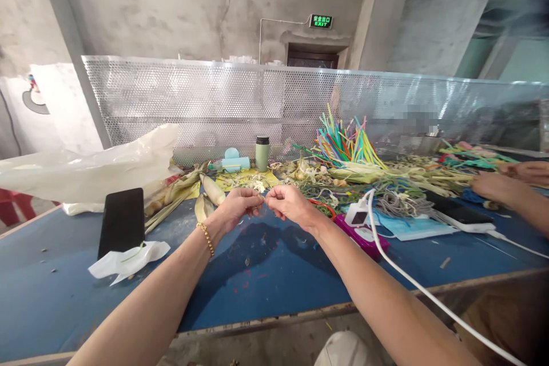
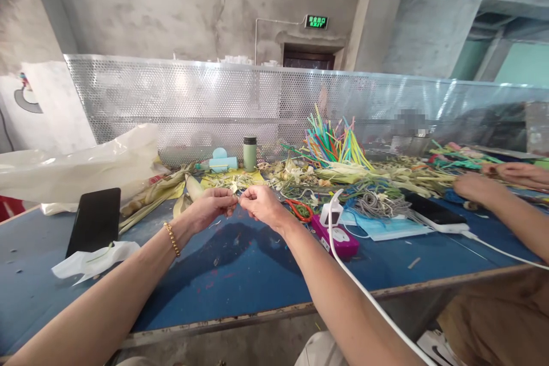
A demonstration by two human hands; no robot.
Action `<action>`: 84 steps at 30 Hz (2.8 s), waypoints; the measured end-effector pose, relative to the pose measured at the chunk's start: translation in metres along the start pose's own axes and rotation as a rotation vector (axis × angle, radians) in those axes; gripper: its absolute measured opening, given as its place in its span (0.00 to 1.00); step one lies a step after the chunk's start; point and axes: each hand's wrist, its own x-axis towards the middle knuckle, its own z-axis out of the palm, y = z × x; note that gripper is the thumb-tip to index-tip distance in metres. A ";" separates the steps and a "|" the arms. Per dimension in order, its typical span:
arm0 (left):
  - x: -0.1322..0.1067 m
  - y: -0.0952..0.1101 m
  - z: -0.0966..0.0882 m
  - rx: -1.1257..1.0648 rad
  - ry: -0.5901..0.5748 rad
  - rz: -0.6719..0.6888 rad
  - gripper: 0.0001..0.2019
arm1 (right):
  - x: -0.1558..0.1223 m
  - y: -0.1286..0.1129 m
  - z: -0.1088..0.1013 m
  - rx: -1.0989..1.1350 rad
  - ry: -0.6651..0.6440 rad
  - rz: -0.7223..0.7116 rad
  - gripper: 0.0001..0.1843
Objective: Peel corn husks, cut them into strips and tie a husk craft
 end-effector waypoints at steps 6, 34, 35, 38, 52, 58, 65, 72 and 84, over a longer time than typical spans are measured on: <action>0.001 0.002 0.001 -0.011 -0.020 0.075 0.08 | 0.003 -0.001 0.000 0.143 0.013 0.041 0.05; 0.005 0.000 -0.006 0.034 0.201 0.143 0.11 | -0.001 -0.008 0.000 -0.266 0.077 -0.069 0.08; 0.005 0.000 -0.004 0.083 0.204 0.169 0.12 | 0.000 -0.006 0.001 -0.197 0.063 -0.054 0.11; 0.004 -0.001 0.001 0.179 0.202 0.213 0.11 | 0.002 -0.001 0.003 -0.101 0.046 -0.048 0.13; 0.000 0.001 0.006 -0.157 -0.007 0.103 0.10 | 0.004 -0.006 -0.006 -0.335 0.203 -0.180 0.06; 0.002 -0.004 0.002 -0.040 0.049 0.097 0.14 | 0.003 -0.004 -0.004 -0.193 0.061 -0.112 0.09; 0.002 -0.003 0.003 -0.164 0.076 0.041 0.12 | -0.003 -0.013 -0.001 -0.316 0.055 -0.100 0.11; 0.003 -0.006 0.005 -0.089 0.153 0.059 0.08 | 0.000 -0.012 0.000 -0.407 0.096 -0.139 0.09; -0.001 -0.002 0.011 0.025 0.089 0.079 0.07 | 0.006 -0.005 -0.005 -0.342 0.292 -0.068 0.08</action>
